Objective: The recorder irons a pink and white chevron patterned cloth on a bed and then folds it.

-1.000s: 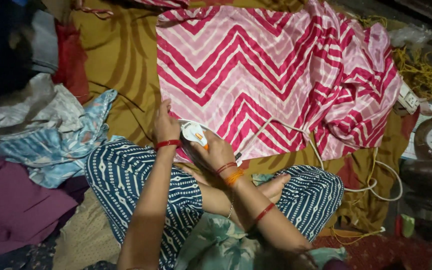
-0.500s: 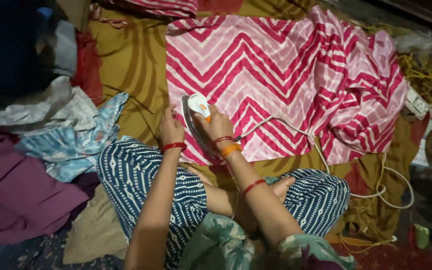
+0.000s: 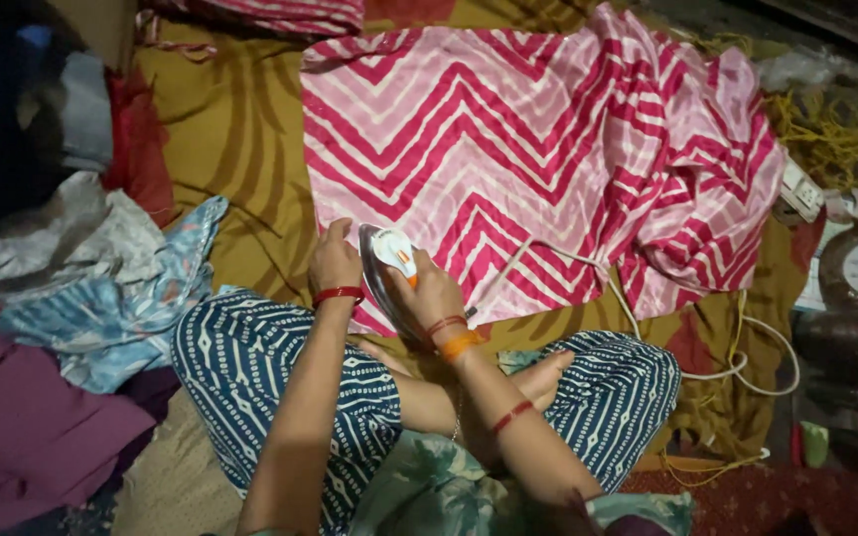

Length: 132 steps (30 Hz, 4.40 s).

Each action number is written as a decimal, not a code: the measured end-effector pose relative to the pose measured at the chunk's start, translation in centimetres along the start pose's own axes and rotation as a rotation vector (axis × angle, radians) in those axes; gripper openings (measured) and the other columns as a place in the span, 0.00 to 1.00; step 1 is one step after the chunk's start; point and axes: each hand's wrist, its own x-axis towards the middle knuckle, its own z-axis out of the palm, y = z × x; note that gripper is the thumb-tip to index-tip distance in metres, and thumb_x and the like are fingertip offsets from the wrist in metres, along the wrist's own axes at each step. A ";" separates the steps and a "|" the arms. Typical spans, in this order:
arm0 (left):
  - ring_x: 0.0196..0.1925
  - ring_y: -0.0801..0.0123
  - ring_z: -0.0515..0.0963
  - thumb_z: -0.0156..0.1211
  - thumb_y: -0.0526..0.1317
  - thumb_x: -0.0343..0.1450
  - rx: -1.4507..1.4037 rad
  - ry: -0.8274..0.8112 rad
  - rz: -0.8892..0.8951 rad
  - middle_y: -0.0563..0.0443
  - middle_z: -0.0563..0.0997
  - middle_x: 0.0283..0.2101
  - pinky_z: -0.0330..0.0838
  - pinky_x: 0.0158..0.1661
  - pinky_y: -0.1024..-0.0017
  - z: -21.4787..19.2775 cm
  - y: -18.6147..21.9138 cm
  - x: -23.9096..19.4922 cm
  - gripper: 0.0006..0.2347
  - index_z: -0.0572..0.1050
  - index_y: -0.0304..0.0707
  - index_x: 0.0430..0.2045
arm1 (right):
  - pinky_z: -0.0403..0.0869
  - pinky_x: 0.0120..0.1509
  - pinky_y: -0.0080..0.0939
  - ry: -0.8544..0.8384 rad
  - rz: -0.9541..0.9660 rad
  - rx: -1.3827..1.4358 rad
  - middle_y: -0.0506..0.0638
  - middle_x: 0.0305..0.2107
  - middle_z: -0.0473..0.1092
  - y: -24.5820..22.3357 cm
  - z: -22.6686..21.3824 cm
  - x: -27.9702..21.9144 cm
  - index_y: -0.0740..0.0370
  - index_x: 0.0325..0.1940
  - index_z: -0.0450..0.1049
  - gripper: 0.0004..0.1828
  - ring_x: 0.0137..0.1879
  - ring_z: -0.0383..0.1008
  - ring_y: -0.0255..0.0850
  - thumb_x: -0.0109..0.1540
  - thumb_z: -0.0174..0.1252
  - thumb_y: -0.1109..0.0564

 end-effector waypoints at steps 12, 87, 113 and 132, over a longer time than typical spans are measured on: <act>0.51 0.42 0.78 0.55 0.31 0.68 0.147 -0.144 0.024 0.37 0.80 0.50 0.73 0.49 0.52 -4.5 2.5 -2.8 0.16 0.76 0.42 0.51 | 0.75 0.36 0.62 0.072 -0.028 0.028 0.69 0.28 0.76 1.3 0.1 4.8 0.64 0.51 0.71 0.30 0.36 0.78 0.66 0.63 0.59 0.34; 0.78 0.52 0.50 0.68 0.49 0.65 0.707 -0.627 0.335 0.44 0.49 0.77 0.54 0.68 0.44 -3.4 4.9 -4.5 0.37 0.55 0.53 0.70 | 0.74 0.44 0.64 0.346 0.261 -0.028 0.69 0.39 0.76 20.9 -11.2 2.9 0.63 0.56 0.74 0.34 0.43 0.77 0.68 0.61 0.60 0.32; 0.78 0.52 0.48 0.60 0.56 0.68 0.830 -0.636 0.382 0.43 0.48 0.77 0.50 0.67 0.39 -0.4 5.9 -4.3 0.36 0.52 0.55 0.72 | 0.74 0.43 0.64 0.428 0.428 -0.015 0.71 0.34 0.75 25.6 -15.0 1.7 0.66 0.49 0.74 0.30 0.41 0.77 0.68 0.62 0.62 0.35; 0.78 0.45 0.44 0.59 0.58 0.68 0.852 -0.634 0.318 0.44 0.43 0.78 0.46 0.68 0.37 -0.2 5.7 -5.2 0.37 0.49 0.59 0.73 | 0.73 0.46 0.65 0.481 0.494 -0.005 0.71 0.36 0.76 28.0 -16.1 5.3 0.64 0.52 0.74 0.31 0.44 0.77 0.69 0.63 0.60 0.33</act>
